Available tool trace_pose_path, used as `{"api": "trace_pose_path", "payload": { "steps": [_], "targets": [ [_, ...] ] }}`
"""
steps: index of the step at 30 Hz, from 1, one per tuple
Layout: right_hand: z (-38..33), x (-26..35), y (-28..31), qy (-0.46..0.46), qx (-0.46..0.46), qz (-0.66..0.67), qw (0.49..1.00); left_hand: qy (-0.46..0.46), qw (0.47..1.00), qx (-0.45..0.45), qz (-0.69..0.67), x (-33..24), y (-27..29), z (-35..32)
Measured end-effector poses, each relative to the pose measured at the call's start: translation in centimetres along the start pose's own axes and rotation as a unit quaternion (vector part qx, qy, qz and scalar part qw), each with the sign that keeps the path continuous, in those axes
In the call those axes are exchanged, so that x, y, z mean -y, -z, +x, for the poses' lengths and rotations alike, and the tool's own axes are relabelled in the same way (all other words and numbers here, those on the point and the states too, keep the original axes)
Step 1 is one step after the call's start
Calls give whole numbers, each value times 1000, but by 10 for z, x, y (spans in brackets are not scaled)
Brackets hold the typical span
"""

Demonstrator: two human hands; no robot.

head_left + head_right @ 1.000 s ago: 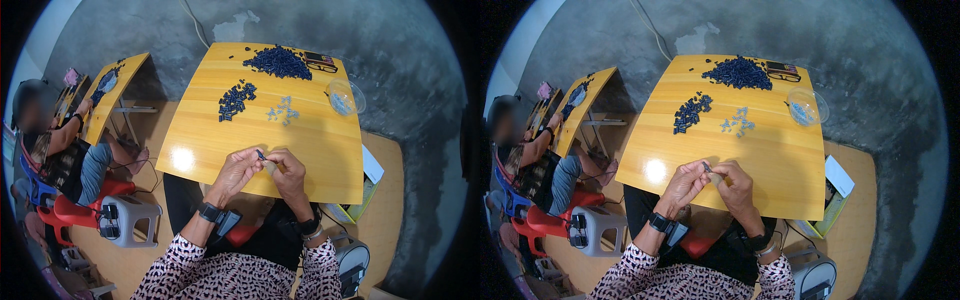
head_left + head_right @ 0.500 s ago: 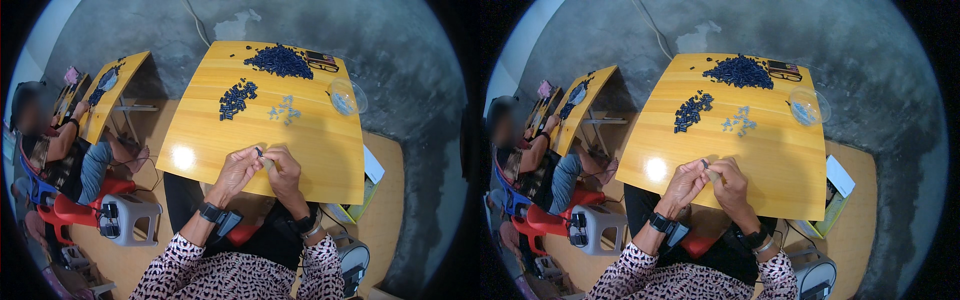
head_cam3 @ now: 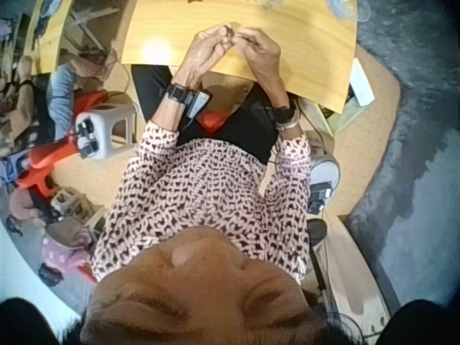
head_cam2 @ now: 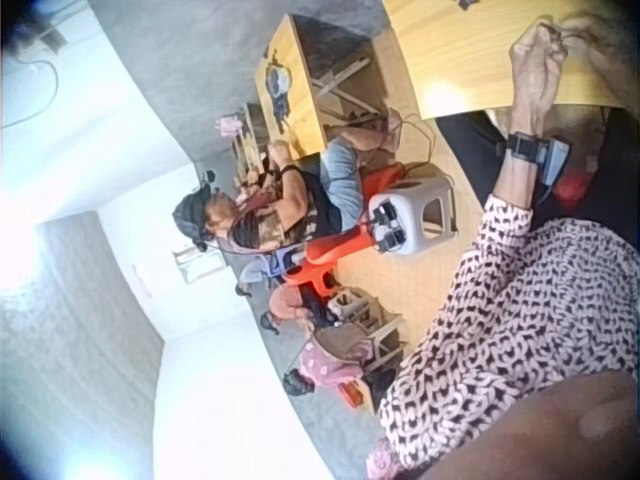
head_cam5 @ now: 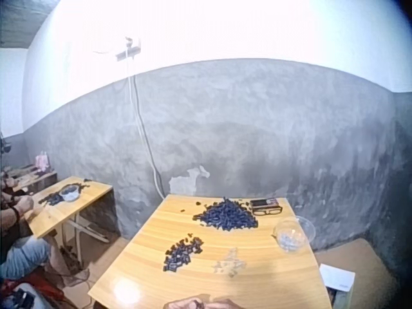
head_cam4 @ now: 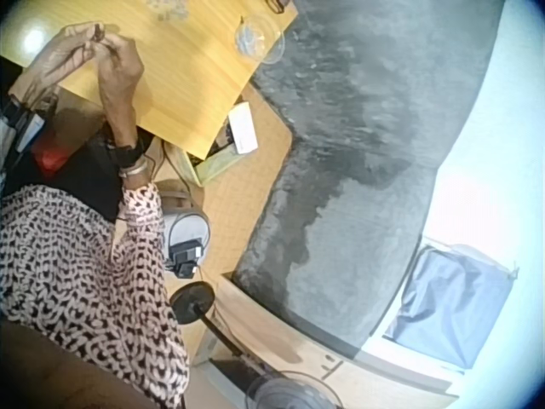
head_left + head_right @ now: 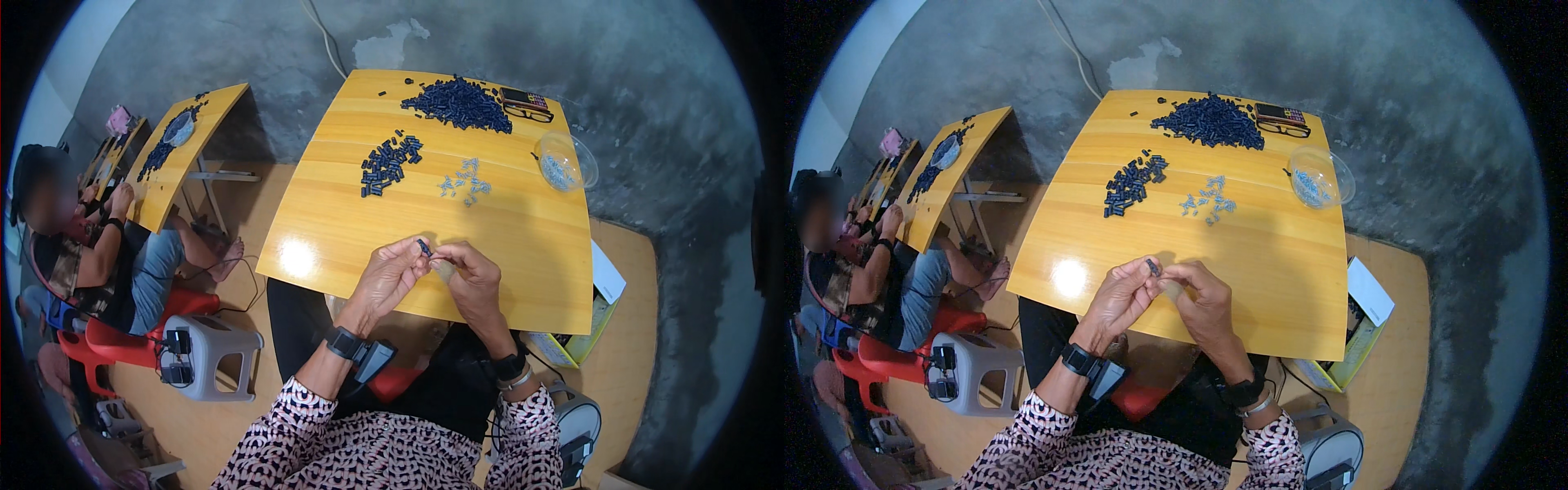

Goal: Assembling small plastic components by manually inserting blue pieces into black housings.

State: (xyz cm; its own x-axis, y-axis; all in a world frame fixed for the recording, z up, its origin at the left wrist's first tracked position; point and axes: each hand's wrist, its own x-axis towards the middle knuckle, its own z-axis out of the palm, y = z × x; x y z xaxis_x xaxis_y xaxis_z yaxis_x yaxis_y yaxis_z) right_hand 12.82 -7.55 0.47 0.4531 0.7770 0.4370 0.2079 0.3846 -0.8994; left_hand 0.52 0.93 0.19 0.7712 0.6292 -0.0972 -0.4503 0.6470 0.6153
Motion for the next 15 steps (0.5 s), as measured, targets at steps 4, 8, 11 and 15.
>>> {"api": "trace_pose_path", "payload": {
  "steps": [4, 8, 11, 15],
  "targets": [
    [0, 3, 4, -3, 15, -18, 1000, 3, 1000, 11, 0, -1, 0, 0],
    [1, 3, 6, 11, 19, -26, 999, 13, 1000, 10, 7, -1, 0, -1],
    [2, 4, 8, 26, 26, -45, 998, 14, 1000, 14, 17, -1, 1, -1],
    [3, 10, 7, 71, 48, -90, 992, 21, 999, 20, 19, -3, 2, -3]
  ]
}}
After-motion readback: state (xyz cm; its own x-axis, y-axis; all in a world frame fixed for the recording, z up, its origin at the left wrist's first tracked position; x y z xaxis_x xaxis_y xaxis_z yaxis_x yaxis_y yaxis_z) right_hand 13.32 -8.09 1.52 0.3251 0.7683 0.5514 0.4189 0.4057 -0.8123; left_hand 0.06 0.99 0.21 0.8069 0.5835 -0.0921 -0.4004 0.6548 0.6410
